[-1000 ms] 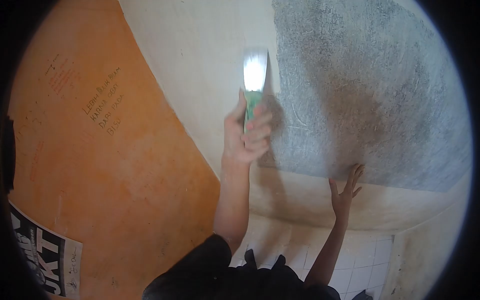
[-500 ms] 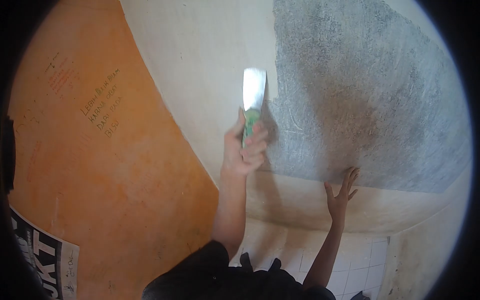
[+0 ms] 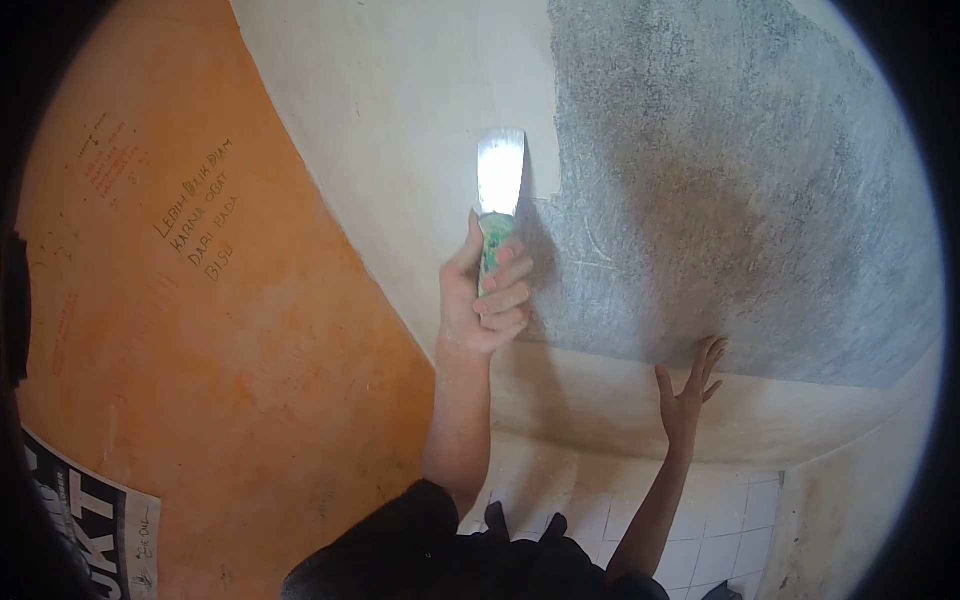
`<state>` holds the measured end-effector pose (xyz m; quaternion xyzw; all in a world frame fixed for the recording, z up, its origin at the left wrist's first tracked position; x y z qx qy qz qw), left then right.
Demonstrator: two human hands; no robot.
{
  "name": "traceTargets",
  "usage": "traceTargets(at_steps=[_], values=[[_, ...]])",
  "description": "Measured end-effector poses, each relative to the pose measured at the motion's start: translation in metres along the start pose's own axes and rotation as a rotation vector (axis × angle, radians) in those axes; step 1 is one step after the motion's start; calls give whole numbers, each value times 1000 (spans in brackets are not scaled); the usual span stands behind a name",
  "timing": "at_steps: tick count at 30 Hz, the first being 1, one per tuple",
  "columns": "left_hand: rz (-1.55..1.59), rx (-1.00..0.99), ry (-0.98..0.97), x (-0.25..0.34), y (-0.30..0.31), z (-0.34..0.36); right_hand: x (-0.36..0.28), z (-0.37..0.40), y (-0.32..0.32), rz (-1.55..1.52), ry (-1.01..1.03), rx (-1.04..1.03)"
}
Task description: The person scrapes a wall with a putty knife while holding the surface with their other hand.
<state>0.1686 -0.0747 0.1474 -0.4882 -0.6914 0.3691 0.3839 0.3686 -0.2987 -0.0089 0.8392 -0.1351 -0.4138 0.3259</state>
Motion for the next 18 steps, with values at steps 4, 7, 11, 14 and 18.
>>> traceTargets(at_steps=[4,7,11,14,18], values=[[43,-13,12,-14,23,25,3,0,0,9,-4,-27],[122,4,17,-35,55,48,3,-4,1,26,7,2],[101,45,22,-25,31,36,5,2,-2,10,19,-9],[63,113,0,-19,44,38,-3,-1,-3,-7,7,1],[66,77,22,-29,50,51,3,-1,-1,9,-1,-10]])
Point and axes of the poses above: each hand's wrist, its own z-axis away from the middle knuckle, its own y-axis out of the back of the hand, x = y × z, the point moved 5 cm from there along -z, towards the middle knuckle, and after that the axes turned 4 degrees about z, right-handed, at the moved point
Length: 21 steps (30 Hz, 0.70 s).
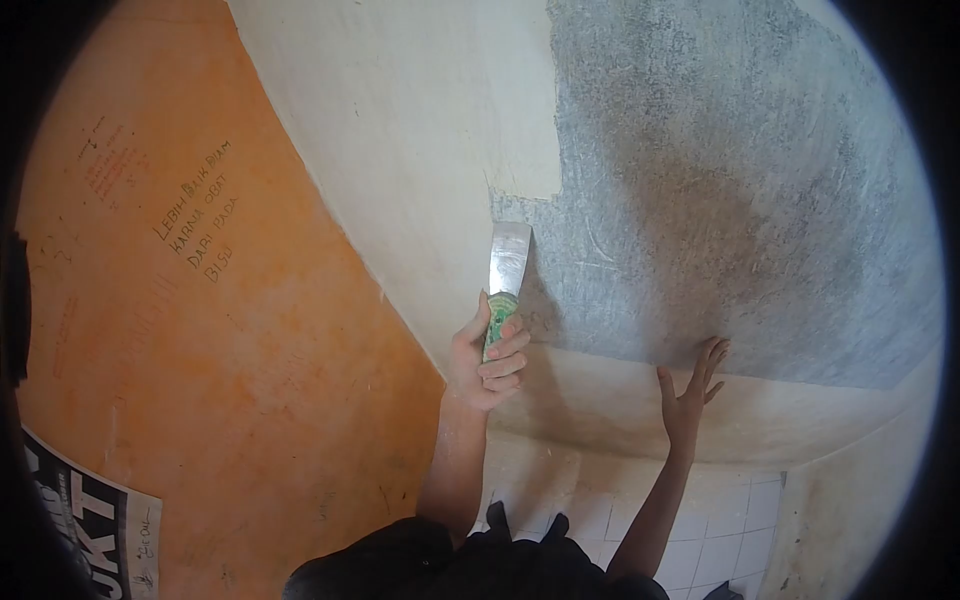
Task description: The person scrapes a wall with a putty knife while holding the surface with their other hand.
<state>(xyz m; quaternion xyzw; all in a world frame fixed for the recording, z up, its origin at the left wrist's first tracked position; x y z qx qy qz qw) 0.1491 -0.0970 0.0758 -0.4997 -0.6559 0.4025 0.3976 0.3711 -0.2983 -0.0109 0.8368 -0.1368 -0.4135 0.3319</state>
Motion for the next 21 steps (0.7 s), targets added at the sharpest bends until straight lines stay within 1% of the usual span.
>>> traceTargets(at_steps=[5,7,11,14,16,17,19,21], values=[[3,24,14,6,-22,-13,1,-1,6,-15,27,8],[5,41,11,4,-17,-5,-2,6,-2,-38,15,-14],[16,-9,17,-3,5,3,0,2,3,-46,6,17],[-10,-11,56,7,-32,-13,4,3,2,-25,6,-10],[-8,10,46,11,-23,-20,4,0,2,-3,-4,-17],[0,53,33,13,-15,-13,3,7,-3,-6,-12,-38],[-16,32,15,13,-12,-5,-2,3,-1,-49,19,28],[12,44,-23,9,-3,10,-2,1,2,-44,20,30]])
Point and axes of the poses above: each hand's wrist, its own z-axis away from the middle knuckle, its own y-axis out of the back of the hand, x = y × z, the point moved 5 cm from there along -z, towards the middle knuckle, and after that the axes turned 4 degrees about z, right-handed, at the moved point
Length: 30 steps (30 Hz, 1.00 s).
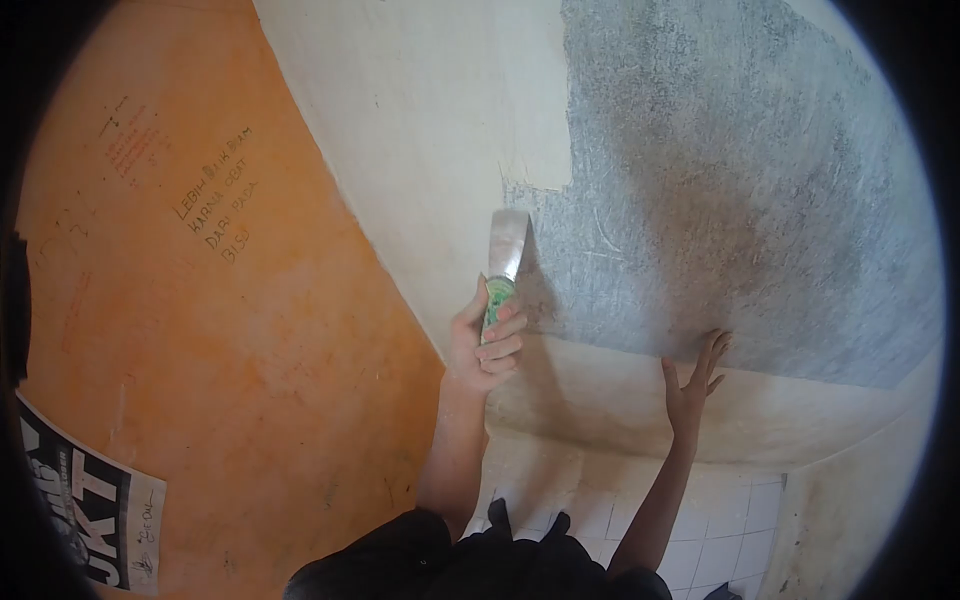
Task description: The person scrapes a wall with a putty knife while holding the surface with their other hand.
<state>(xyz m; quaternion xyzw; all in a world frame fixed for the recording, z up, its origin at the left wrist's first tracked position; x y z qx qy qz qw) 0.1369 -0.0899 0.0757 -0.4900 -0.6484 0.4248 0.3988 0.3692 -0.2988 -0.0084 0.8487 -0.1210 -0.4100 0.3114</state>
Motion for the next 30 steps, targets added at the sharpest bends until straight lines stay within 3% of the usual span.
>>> traceTargets(at_steps=[2,5,10,13,18,20,23,27,30], values=[[29,-19,29,-10,25,9,-1,3,-1,-4,-3,0],[27,-50,62,-8,11,-14,1,1,3,-2,-14,-14],[-184,-290,-7,35,-113,-83,0,3,6,-11,-9,-49],[-208,-302,-1,34,-114,-82,0,2,5,-2,-12,-53],[-42,-31,-60,-5,13,-21,1,1,6,11,-6,-60],[-4,10,-37,-14,35,-11,1,2,4,26,-4,-73],[-14,-35,-27,-12,25,-20,1,0,4,21,-2,-72],[-70,-146,-60,21,-68,-64,3,3,3,36,-1,-79],[-151,-182,-52,22,-74,-64,2,0,6,19,-2,-79]])
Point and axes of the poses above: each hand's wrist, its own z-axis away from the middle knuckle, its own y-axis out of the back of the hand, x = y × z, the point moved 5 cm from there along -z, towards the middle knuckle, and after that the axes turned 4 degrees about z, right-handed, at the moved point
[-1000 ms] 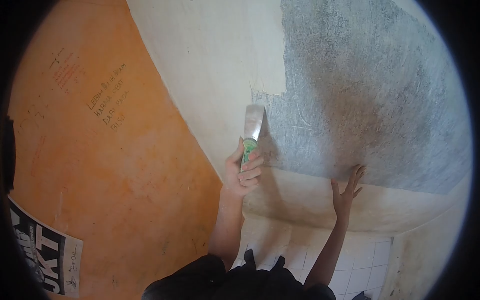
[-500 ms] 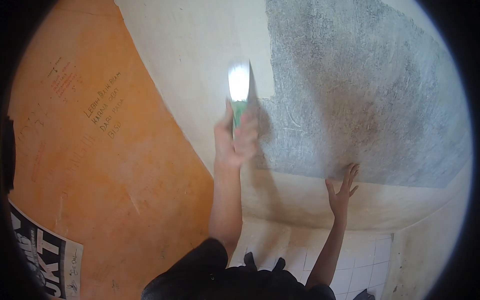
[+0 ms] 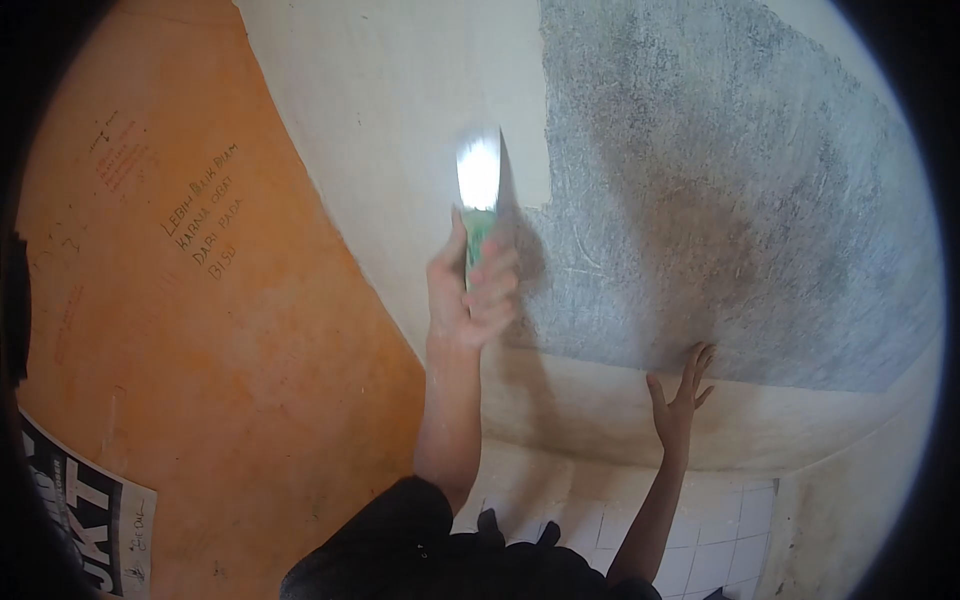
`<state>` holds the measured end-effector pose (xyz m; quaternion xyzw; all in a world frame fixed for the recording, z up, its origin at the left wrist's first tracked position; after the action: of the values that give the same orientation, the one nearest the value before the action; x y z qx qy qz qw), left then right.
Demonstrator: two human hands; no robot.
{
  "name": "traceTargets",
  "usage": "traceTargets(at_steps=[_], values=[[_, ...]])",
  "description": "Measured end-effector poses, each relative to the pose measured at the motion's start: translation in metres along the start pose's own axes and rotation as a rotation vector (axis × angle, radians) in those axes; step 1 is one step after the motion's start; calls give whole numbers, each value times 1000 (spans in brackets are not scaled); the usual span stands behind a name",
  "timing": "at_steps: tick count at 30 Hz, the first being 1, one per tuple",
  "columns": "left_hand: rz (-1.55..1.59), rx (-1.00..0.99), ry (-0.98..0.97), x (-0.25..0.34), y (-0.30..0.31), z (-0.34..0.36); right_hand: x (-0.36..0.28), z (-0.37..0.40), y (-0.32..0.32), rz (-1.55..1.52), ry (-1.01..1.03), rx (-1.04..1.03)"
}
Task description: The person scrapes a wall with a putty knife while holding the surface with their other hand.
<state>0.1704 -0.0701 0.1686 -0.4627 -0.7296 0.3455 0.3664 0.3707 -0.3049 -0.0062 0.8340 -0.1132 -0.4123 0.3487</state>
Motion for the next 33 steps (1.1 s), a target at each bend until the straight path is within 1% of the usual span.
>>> traceTargets(at_steps=[2,3,5,9,11,14,17,19,21,22,24,26,30,31,33], values=[[112,65,-13,-21,40,33,1,2,-1,-14,7,-1],[108,59,-13,-32,54,47,2,3,-1,1,9,-4],[205,67,31,-47,73,63,-1,-3,-2,10,8,2],[220,118,19,-24,41,43,3,1,-6,17,4,-9],[125,60,14,-16,34,35,2,2,-7,12,4,1],[208,81,35,-33,52,56,-3,-1,-2,6,-10,18],[218,30,72,-38,61,59,0,-2,-2,23,-9,0],[208,23,70,-21,33,38,1,0,-4,12,-1,-3],[152,-25,62,-11,6,18,1,1,-6,16,0,1],[154,-31,58,-16,9,23,1,0,-5,16,1,15],[195,59,38,-30,27,39,1,0,-5,26,4,22],[226,23,72,-39,43,53,2,-4,-6,31,2,36],[290,2,129,-31,21,52,4,1,-7,17,17,22],[290,3,124,-31,24,52,2,-1,-8,11,17,34],[280,77,79,-34,36,55,-2,1,-11,3,9,33]])
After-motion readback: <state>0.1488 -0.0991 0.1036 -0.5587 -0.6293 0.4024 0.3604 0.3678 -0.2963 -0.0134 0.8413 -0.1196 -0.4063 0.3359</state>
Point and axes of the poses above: each hand's wrist, its own z-axis away from the middle knuckle, its own y-axis out of the back of the hand, x = y × z, the point moved 5 cm from there along -z, towards the middle knuckle, and after that the axes turned 4 degrees about z, right-handed, at the moved point
